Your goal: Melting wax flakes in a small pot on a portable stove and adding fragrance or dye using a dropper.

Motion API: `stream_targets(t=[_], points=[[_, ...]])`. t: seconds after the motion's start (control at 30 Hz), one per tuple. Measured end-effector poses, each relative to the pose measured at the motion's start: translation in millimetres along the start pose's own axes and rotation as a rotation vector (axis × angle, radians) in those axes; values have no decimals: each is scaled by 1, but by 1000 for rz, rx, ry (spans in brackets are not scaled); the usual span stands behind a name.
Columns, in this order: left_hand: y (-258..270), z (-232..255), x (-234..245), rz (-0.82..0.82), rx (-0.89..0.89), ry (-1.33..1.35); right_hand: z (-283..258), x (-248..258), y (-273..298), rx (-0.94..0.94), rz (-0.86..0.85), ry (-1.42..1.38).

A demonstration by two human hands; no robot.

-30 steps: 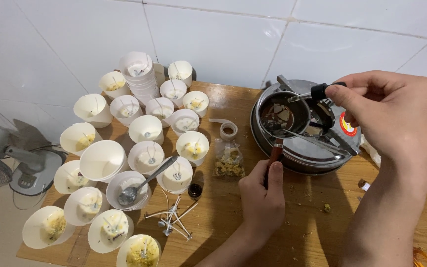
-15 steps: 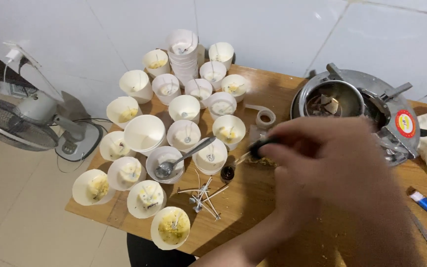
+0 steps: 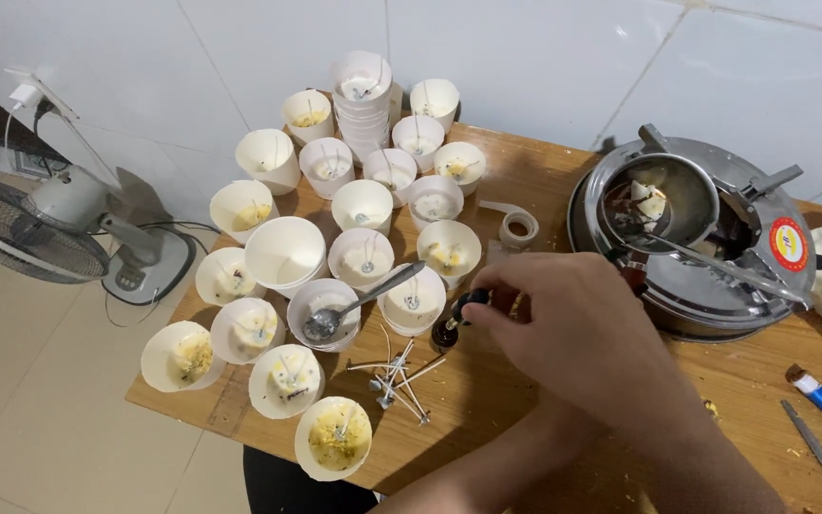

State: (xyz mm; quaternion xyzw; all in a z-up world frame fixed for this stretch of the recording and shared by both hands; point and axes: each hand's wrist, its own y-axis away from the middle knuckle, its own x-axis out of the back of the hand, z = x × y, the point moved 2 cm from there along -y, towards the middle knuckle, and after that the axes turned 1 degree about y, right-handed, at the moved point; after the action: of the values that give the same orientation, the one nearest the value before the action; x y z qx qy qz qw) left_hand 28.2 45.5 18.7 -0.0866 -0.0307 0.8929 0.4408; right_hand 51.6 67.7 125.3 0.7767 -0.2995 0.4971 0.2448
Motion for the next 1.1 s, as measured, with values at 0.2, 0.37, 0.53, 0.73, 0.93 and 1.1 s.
stream_targets(t=[0.2,0.37,0.53,0.73,0.93,1.1], points=[[7,8,11,-19,9,-6,-15,-8,-5,-64,-221,120],[5,11,7,-66,12,4,-1,10,9,-113,-273,48],[-5,15,5,-94,10,15,21,88,83,-34,653,-79],[-7,16,3,-138,-4,27,108,109,80,-534,352,115],[-16,45,-4,-252,157,-198,101,131,68,-666,290,-251],[-30,76,-22,-247,192,-200,122,145,63,-598,417,-336]])
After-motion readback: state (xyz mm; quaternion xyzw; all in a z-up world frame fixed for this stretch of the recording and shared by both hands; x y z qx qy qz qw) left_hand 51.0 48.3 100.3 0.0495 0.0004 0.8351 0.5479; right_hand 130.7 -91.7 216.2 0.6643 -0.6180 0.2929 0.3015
